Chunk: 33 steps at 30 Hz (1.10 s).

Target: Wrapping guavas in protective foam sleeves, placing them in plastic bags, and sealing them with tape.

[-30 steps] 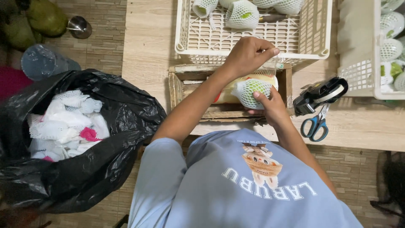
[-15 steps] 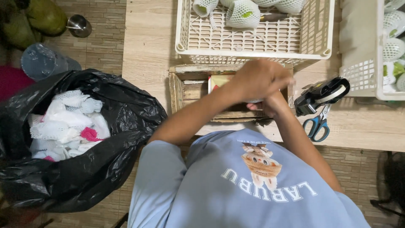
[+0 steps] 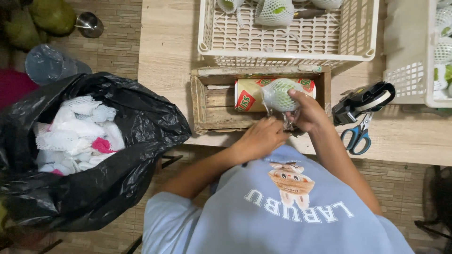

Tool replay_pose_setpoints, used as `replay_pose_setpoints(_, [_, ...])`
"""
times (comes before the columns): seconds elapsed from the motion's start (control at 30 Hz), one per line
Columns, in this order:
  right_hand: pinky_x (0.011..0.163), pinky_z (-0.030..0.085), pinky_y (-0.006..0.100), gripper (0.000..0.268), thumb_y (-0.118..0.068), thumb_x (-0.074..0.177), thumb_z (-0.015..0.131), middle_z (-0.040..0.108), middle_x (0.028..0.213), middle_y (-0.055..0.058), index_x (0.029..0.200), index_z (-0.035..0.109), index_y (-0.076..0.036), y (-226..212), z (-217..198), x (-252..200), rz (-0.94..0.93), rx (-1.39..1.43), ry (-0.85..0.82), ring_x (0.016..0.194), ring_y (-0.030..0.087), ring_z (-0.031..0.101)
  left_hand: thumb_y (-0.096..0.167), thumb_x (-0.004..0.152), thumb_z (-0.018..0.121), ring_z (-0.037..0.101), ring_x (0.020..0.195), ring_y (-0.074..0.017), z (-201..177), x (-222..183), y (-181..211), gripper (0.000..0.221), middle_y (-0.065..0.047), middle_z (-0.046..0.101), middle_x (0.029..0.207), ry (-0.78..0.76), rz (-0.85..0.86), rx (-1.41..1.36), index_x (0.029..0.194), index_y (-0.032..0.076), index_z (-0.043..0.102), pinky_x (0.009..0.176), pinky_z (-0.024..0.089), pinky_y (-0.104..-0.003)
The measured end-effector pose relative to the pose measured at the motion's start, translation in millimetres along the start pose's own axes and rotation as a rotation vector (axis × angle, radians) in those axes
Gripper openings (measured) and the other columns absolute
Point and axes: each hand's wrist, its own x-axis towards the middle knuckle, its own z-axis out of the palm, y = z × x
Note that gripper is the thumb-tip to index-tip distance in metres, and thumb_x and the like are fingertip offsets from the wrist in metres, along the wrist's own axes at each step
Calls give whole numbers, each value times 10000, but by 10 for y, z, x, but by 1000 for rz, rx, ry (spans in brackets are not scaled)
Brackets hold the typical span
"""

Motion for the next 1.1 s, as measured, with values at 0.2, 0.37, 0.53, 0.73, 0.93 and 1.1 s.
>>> replay_pose_setpoints(0.2, [413,449,256,337,-297,931,788,635,844,125,1042,609,-34,-196,279,-199,-46,39,50,592,242,632,300,981,521,724,935,-437,-306,-271,30,334,-210,730,990,-771,-580,-297,1135,76,716,765,574,-547])
replay_pose_setpoints(0.37, [444,462,239,384,-258,878,801,624,883,94,1140,579,-86,-322,635,-427,-280,-9,-83,635,195,620,512,786,874,670,1166,-388,-178,194,-546,932,-290,646,1291,238,-1096,-1034,1422,-57,500,965,575,-480])
replay_pose_setpoints(0.53, [692,591,294,520,-103,807,827,700,1052,67,1256,566,-106,-278,564,-442,-453,-75,-37,888,193,722,342,843,880,739,912,-221,49,513,-611,576,-148,731,1044,293,-1171,-1431,1208,-43,657,754,629,-401])
replay_pose_setpoints(0.73, [990,486,571,643,-193,864,806,543,1309,290,1401,538,38,-895,443,-1075,-419,-794,85,1216,470,542,166,791,923,731,871,-153,4,664,-460,418,-93,756,980,480,-1107,-1592,1102,-17,711,755,599,-328])
replay_pose_setpoints(0.93, [781,557,404,501,-341,1034,577,677,1104,304,1290,597,90,-627,271,-1090,-184,-460,79,909,327,704,91,681,979,715,866,-123,213,627,-549,537,-55,742,964,496,-970,-1453,1127,-18,700,743,602,-265])
replay_pose_setpoints(1.1, [1025,557,411,877,-633,930,551,479,1302,190,1415,400,82,-384,542,-797,12,128,-103,1094,260,628,192,584,1035,642,976,-128,544,358,-706,814,-52,681,1031,380,-863,-1133,1293,59,657,823,535,-243])
